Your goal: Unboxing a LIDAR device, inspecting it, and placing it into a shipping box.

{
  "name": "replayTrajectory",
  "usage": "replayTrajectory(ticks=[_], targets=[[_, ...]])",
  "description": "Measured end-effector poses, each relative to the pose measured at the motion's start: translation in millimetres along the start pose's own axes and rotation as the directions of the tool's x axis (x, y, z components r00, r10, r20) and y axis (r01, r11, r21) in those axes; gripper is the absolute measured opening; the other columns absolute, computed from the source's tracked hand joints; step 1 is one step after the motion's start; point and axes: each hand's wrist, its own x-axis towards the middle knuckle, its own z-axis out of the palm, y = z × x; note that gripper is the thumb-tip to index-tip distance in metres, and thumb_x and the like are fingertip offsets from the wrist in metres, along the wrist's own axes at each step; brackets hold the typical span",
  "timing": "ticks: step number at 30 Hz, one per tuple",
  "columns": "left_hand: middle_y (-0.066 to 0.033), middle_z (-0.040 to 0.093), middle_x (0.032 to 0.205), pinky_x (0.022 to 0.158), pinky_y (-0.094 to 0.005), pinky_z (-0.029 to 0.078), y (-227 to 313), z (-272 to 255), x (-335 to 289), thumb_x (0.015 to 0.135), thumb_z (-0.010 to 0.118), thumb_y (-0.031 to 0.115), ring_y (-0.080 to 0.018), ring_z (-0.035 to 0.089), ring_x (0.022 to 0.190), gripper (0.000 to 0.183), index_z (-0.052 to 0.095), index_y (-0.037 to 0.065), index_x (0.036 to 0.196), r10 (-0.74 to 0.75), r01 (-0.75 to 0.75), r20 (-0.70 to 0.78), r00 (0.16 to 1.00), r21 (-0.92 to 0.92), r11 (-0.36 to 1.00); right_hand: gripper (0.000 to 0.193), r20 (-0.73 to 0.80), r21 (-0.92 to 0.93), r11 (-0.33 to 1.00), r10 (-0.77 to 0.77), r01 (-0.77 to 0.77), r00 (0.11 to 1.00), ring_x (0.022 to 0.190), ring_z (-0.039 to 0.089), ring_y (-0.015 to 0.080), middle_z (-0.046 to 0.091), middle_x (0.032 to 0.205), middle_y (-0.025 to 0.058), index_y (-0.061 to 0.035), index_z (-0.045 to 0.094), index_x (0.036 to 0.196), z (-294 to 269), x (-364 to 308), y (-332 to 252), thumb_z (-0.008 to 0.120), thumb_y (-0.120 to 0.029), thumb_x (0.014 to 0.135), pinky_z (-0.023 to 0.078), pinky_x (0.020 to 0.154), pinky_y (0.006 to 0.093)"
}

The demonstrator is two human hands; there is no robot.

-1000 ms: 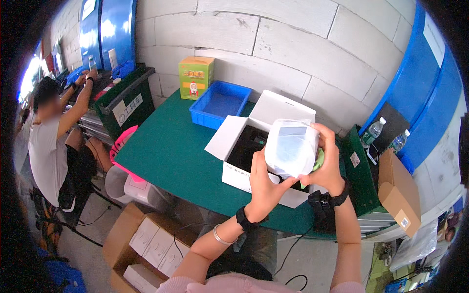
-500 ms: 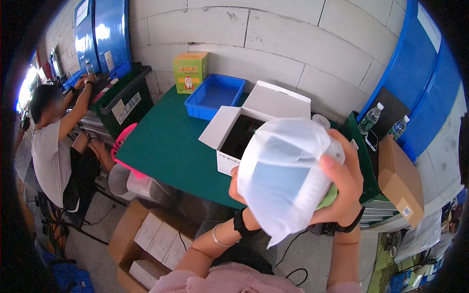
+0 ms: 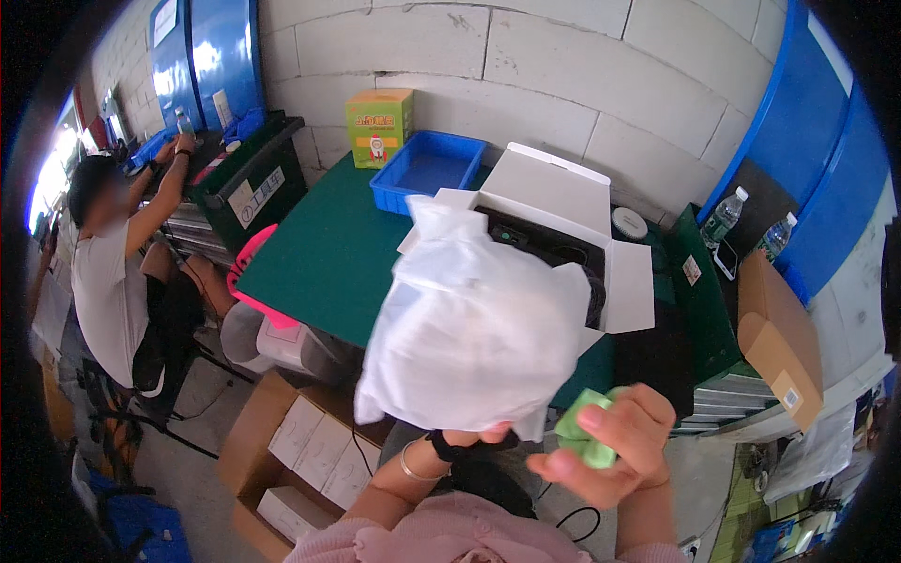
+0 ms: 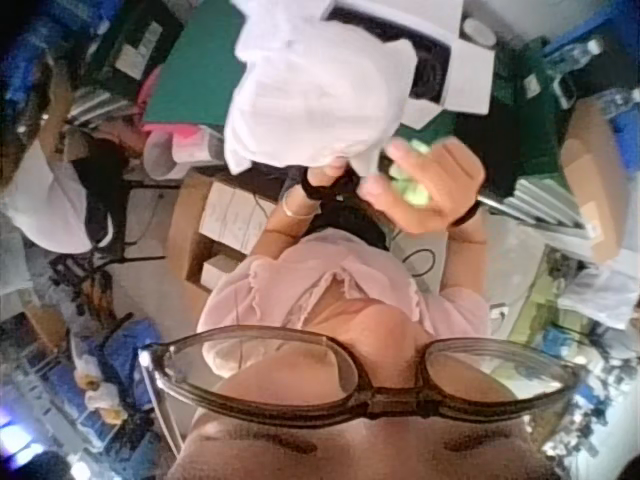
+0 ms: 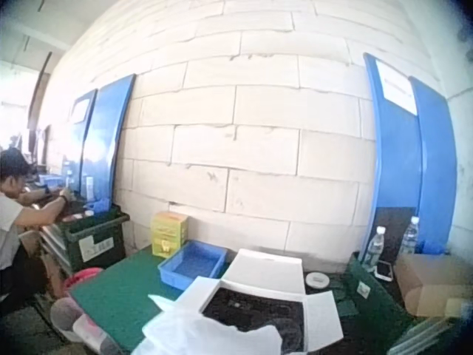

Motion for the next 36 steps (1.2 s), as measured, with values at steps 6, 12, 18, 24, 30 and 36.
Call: replayTrajectory(ticks=[6, 12, 18, 24, 30, 36], targets=[[-0.0188, 0.042, 0.124, 0.096, -0.0407, 0.039, -11, -30, -7, 0.062, 0.084, 0.022, -0.0336, 0.047, 0.115, 0.086, 0.038, 0.0, 0.131, -0.104, 0.099, -0.146, 0.984, -0.038, 0.994, 0.005, 0.082, 0.167, 0.764, 0.62, -0.624, 0.781, 0.057, 0.053, 0.0237, 0.06, 0.07, 0.007, -0.0071, 0.06, 0.076, 37, -59, 27, 0.065, -0.008, 0.077, 0.041, 0.053, 0.0341], [-0.0192, 0.042, 0.126, 0.097, -0.0413, 0.039, -29, -48, 11, 0.062, 0.084, 0.024, -0.034, 0.046, 0.117, 0.087, 0.038, 0.001, 0.132, -0.171, 0.126, -0.355, 0.919, -0.147, 0.981, 0.009, 0.293, 0.211, 0.533, 0.765, -0.819, 0.574, 0.064, 0.059, 0.0258, 0.065, 0.083, 0.013, -0.0006, 0.064, 0.088, 97, -103, 54, 0.061, -0.003, 0.08, 0.044, 0.058, 0.0305], [-0.0197, 0.041, 0.127, 0.098, -0.0418, 0.038, -32, -57, 13, 0.062, 0.083, 0.025, -0.0344, 0.046, 0.118, 0.088, 0.038, 0.001, 0.133, -0.2, 0.148, -0.363, 0.91, -0.164, 0.975, 0.023, 0.283, 0.074, 0.567, 0.777, -0.821, 0.562, 0.093, 0.062, 0.0369, 0.065, 0.1, 0.0152, -0.0042, 0.064, 0.104, 109, -116, 71, 0.062, -0.011, 0.082, 0.051, 0.079, 0.0401], [-0.0201, 0.04, 0.129, 0.099, -0.0423, 0.037, -33, -49, 11, 0.062, 0.083, 0.027, -0.0348, 0.045, 0.119, 0.089, 0.038, 0.002, 0.134, -0.223, 0.185, -0.266, 0.938, -0.161, 0.969, 0.048, 0.27, 0.062, 0.64, 0.728, -0.766, 0.63, 0.111, 0.056, 0.0385, 0.055, 0.124, 0.0192, -0.0039, 0.051, 0.125, 122, -129, 92, 0.064, -0.014, 0.08, 0.049, 0.088, 0.0419], [-0.0205, 0.039, 0.13, 0.1, -0.0428, 0.037, -31, -40, 23, 0.062, 0.083, 0.029, -0.0351, 0.044, 0.12, 0.09, 0.038, 0.003, 0.135, -0.205, 0.172, -0.225, 0.953, -0.156, 0.973, 0.03, 0.26, 0.128, 0.522, 0.803, -0.843, 0.537, 0.088, 0.063, 0.0307, 0.064, 0.103, 0.0161, 0.001, 0.06, 0.109, 93, -111, 94, 0.064, -0.013, 0.083, 0.049, 0.07, 0.0323], [-0.0209, 0.039, 0.132, 0.1, -0.0433, 0.036, -26, -29, 24, 0.062, 0.082, 0.03, -0.0355, 0.044, 0.121, 0.091, 0.038, 0.003, 0.136, -0.186, 0.168, -0.138, 0.973, -0.132, 0.977, 0.012, 0.084, 0.349, 0.513, 0.817, -0.784, 0.571, 0.071, 0.061, 0.0154, 0.066, 0.086, 0.0105, -0.0026, 0.067, 0.091, 35, -68, 65, 0.064, -0.007, 0.08, 0.045, 0.061, 0.025]])
